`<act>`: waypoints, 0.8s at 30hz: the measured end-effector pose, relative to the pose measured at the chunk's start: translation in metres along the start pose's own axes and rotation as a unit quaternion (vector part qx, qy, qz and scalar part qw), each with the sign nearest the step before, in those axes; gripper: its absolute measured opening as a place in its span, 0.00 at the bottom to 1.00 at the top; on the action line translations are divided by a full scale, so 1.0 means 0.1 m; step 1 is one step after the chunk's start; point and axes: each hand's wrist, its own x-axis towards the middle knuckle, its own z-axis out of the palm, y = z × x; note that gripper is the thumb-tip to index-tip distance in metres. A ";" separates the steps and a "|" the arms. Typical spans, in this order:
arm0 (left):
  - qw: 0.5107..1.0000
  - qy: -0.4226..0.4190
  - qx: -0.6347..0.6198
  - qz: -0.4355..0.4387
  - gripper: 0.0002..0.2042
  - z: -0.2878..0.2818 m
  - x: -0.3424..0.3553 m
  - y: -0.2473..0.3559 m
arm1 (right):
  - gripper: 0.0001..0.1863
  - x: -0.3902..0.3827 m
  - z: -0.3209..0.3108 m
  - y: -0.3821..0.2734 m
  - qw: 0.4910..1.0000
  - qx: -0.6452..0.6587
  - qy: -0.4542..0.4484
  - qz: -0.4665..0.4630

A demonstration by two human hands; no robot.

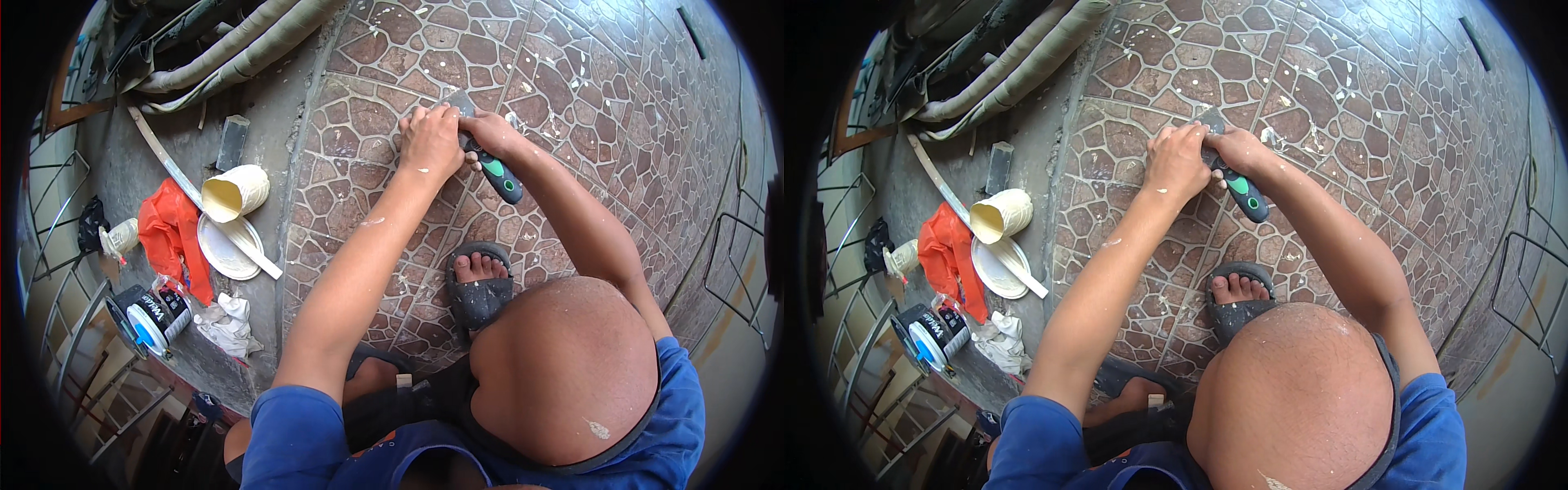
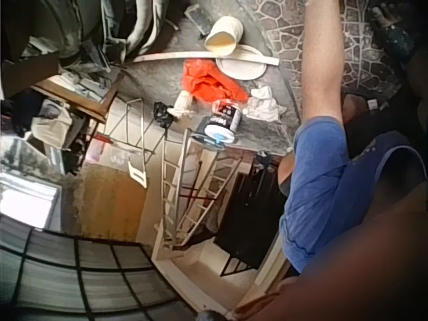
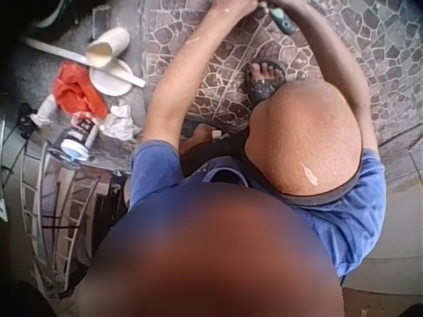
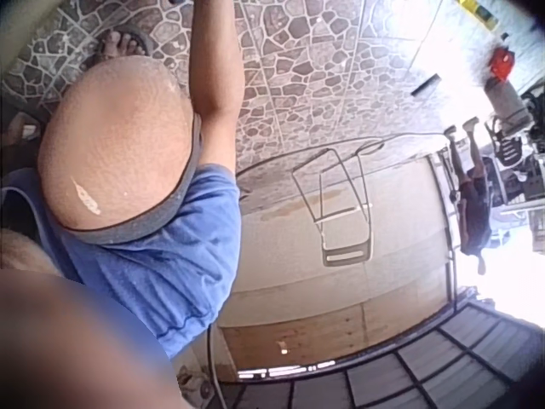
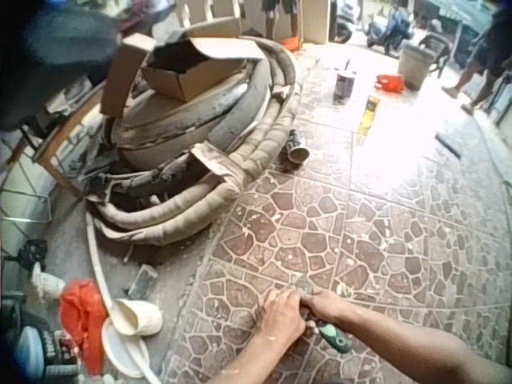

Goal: Scraping tile gaps and applying grout or putty to repair floor tiles.

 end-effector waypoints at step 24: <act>0.998 0.039 -0.041 -0.037 0.16 0.16 -0.09 0.25 | 0.18 -0.05 -0.38 -0.19 0.962 -0.260 -0.074 0.037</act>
